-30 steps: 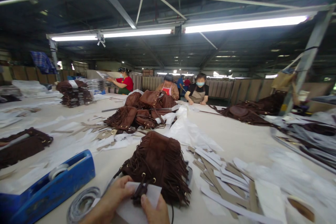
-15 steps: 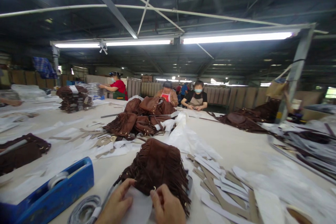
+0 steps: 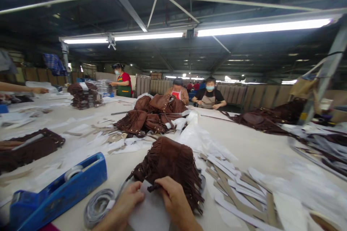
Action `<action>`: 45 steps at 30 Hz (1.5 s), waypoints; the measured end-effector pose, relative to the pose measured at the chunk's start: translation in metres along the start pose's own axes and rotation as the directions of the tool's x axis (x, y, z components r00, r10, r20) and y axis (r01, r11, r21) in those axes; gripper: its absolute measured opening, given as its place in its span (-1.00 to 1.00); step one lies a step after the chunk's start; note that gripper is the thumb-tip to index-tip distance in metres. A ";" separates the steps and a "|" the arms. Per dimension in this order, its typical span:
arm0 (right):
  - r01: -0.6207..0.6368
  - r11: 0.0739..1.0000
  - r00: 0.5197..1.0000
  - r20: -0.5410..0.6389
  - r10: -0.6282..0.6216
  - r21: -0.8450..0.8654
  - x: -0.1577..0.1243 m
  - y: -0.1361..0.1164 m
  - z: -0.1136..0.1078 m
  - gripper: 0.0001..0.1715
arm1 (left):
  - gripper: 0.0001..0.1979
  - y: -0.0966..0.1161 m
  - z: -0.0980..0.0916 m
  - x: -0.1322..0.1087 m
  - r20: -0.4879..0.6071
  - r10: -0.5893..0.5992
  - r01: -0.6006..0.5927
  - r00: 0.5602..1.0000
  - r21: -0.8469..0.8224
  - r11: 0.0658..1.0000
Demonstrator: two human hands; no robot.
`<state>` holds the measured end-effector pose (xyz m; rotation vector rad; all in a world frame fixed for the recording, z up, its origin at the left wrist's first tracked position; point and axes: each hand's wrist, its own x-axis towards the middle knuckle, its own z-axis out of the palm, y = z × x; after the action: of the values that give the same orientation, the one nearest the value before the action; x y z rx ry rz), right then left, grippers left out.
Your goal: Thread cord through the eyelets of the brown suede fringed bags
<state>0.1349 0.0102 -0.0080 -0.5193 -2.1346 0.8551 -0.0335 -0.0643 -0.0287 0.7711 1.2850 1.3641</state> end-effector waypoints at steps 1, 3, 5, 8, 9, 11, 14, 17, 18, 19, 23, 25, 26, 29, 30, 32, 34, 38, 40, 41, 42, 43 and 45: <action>0.009 1.000 1.000 0.006 -0.009 0.005 -0.001 -0.001 -0.001 -0.61 | -0.79 -0.001 0.002 0.000 -0.014 -0.003 0.003 1.000 -0.009 1.000; 0.021 1.000 1.000 0.015 -0.021 0.014 -0.003 -0.005 -0.003 -0.59 | -0.79 -0.001 0.004 -0.001 -0.039 -0.007 0.006 0.999 -0.038 0.999; 0.018 0.999 1.000 0.025 -0.019 0.031 -0.005 -0.006 -0.003 -0.60 | -0.80 0.001 0.006 -0.002 -0.035 -0.006 0.003 0.999 -0.083 0.997; 0.003 0.999 0.999 0.049 -0.005 0.039 -0.008 -0.003 -0.003 -0.62 | -0.80 0.004 0.008 -0.005 -0.004 -0.001 0.001 1.000 -0.156 0.988; -0.001 1.000 0.998 0.060 -0.001 0.028 -0.010 -0.001 -0.003 -0.62 | -0.80 0.005 0.009 -0.006 0.007 -0.016 0.017 1.000 -0.194 0.981; -0.004 1.000 0.996 0.087 0.005 -0.004 -0.012 0.002 -0.003 -0.62 | -0.76 0.006 0.013 -0.009 0.024 -0.073 0.077 0.997 -0.269 0.960; 0.022 0.999 0.990 0.141 -0.015 -0.050 -0.013 0.005 -0.003 -0.58 | -0.64 0.006 0.018 -0.011 0.075 -0.131 0.147 0.989 -0.284 0.947; 0.062 0.994 0.988 0.148 -0.048 -0.088 -0.012 0.006 -0.001 -0.55 | -0.58 0.002 0.021 -0.008 0.072 -0.063 0.073 0.995 -0.155 0.985; 0.068 0.992 0.990 0.133 -0.054 -0.103 -0.012 0.005 -0.001 -0.56 | -0.58 0.000 0.022 -0.006 0.051 -0.036 0.041 0.998 -0.108 0.993; 0.065 0.991 0.993 0.107 -0.052 -0.121 -0.013 0.005 0.000 -0.57 | -0.59 -0.001 0.022 -0.004 0.024 -0.016 0.018 1.000 -0.066 0.998; -0.149 0.959 0.984 -0.133 0.120 -0.241 -0.023 0.001 -0.004 -0.77 | -0.65 -0.002 0.022 -0.004 -0.006 -0.021 0.021 1.000 0.015 1.000; -0.411 0.893 0.905 -0.195 0.377 -0.184 -0.033 0.000 -0.005 -0.80 | -0.64 0.001 0.021 -0.007 0.008 -0.028 0.028 1.000 0.018 0.999; -0.550 0.829 0.832 -0.160 0.532 -0.100 -0.039 0.000 -0.004 -0.69 | -0.64 0.003 0.020 -0.009 0.015 -0.026 0.026 1.000 0.017 1.000; -0.803 0.551 0.583 0.110 0.805 0.226 -0.054 0.002 0.004 -0.46 | -0.64 0.007 0.019 -0.013 0.033 -0.025 0.024 0.999 0.022 0.999; -0.813 0.490 0.557 0.173 0.813 0.314 -0.056 0.003 0.007 -0.43 | -0.64 0.007 0.019 -0.013 0.042 -0.030 0.029 0.999 0.024 0.999; -0.747 0.502 0.617 0.173 0.768 0.435 -0.056 0.002 0.015 -0.44 | -0.65 0.007 0.018 -0.012 0.057 -0.033 0.031 0.998 0.034 0.999; -0.625 0.648 0.734 0.046 0.677 0.435 -0.053 0.000 0.021 -0.54 | -0.65 0.005 0.018 -0.010 0.062 -0.010 0.007 0.998 0.051 0.999; -0.463 0.866 0.861 -0.133 0.490 0.191 -0.044 -0.005 0.029 -0.75 | -0.67 -0.002 0.019 -0.005 0.036 0.054 -0.058 0.998 0.113 0.992; -0.444 0.881 0.875 -0.131 0.466 0.166 -0.042 -0.006 0.032 -0.74 | -0.69 -0.005 0.020 -0.003 0.005 0.076 -0.075 0.997 0.166 0.983; -0.443 0.875 0.876 -0.113 0.469 0.193 -0.041 -0.006 0.033 -0.72 | -0.70 -0.006 0.020 -0.003 -0.007 0.088 -0.085 0.996 0.191 0.978; -0.448 0.862 0.873 -0.091 0.478 0.236 -0.040 -0.005 0.034 -0.69 | -0.70 -0.006 0.021 -0.002 -0.018 0.102 -0.096 0.995 0.213 0.972; -0.456 0.843 0.868 -0.068 0.492 0.285 -0.040 -0.003 0.036 -0.65 | -0.71 -0.006 0.022 -0.003 -0.024 0.120 -0.112 0.992 0.231 0.966; -0.481 0.791 0.849 -0.025 0.528 0.379 -0.039 0.000 0.038 -0.56 | -0.72 -0.006 0.024 -0.004 -0.022 0.165 -0.154 0.986 0.266 0.952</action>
<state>0.1297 -0.0289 -0.0461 -0.9469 -1.6728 1.4361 -0.0085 -0.0626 -0.0280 1.0519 1.4847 1.3585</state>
